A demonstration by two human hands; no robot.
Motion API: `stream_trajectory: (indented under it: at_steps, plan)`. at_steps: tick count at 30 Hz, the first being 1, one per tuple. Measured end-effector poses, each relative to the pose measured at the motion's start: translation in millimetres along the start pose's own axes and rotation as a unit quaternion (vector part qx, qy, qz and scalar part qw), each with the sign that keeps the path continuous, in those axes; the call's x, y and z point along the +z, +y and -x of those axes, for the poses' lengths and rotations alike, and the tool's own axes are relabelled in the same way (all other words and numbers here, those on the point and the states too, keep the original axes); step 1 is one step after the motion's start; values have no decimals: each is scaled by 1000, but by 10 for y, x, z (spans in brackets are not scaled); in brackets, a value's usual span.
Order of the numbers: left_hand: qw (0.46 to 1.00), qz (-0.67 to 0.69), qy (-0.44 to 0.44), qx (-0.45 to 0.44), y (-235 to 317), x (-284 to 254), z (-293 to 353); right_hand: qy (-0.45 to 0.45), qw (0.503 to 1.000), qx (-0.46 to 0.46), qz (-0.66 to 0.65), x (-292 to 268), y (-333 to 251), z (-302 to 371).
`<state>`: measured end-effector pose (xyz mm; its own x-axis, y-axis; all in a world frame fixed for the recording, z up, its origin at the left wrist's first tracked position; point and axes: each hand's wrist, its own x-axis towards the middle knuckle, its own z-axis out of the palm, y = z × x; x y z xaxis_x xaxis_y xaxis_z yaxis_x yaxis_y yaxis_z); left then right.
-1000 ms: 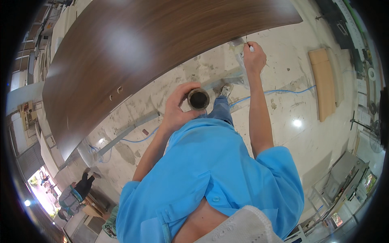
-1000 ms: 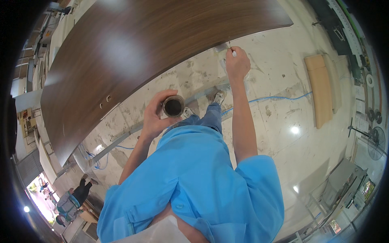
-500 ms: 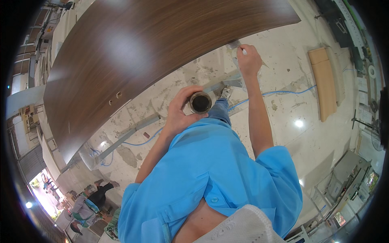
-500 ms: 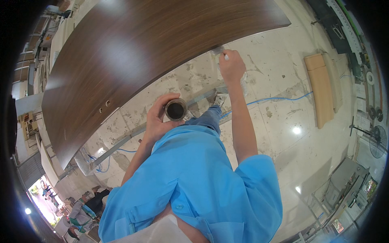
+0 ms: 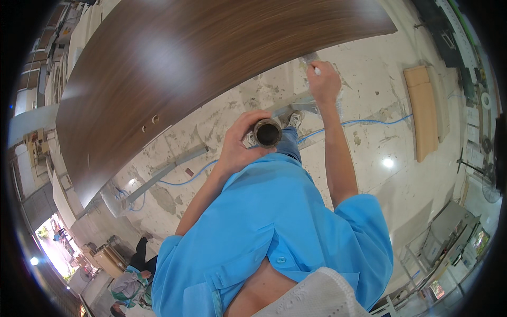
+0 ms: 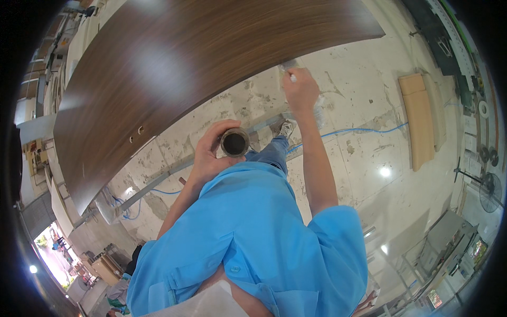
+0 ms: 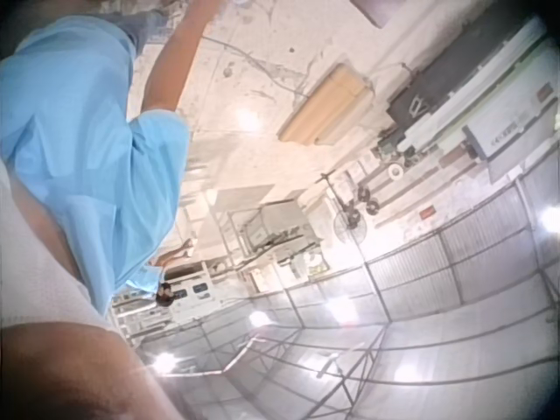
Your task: The person applies a dark liquid finish to the edges of a large wooden tabletop using a small brush and a container. They repeatedly dip the brush and wipe the edges, then wipe the surface with a cloth. The person also moves the tabletop and uses a roller on the floor nearby.
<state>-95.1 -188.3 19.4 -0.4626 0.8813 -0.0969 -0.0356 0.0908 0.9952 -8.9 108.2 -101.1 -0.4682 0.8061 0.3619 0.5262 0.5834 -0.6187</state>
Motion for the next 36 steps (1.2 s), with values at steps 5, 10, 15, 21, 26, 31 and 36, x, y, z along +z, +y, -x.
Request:
stream_trajectory:
  at_steps: [5, 10, 15, 21, 26, 31, 36]
  plan:
    - [1000, -8, 4, 1, 22, -18, -1, 10, 998, 42, 37, -35, -23, -54]
    - [1000, -24, -6, 8, 47, -22, -19, -111, 994, -16, -9, 25, -111, 43]
    - [999, -43, -4, 27, 66, -11, -32, -7, 999, 38, 12, -15, -124, -11]
    - [999, -34, 7, 40, 67, 7, -26, -71, 997, 0, -17, 49, -267, 145]
    - [999, -27, -13, 29, 58, -20, -11, -17, 999, 30, -18, 27, -163, 51]
    - [999, -35, -4, 36, 58, -45, 31, -87, 996, 15, 2, 170, -336, 177]
    - [999, -25, -10, 34, 39, -97, 84, -103, 988, -18, -116, 310, -640, 534]
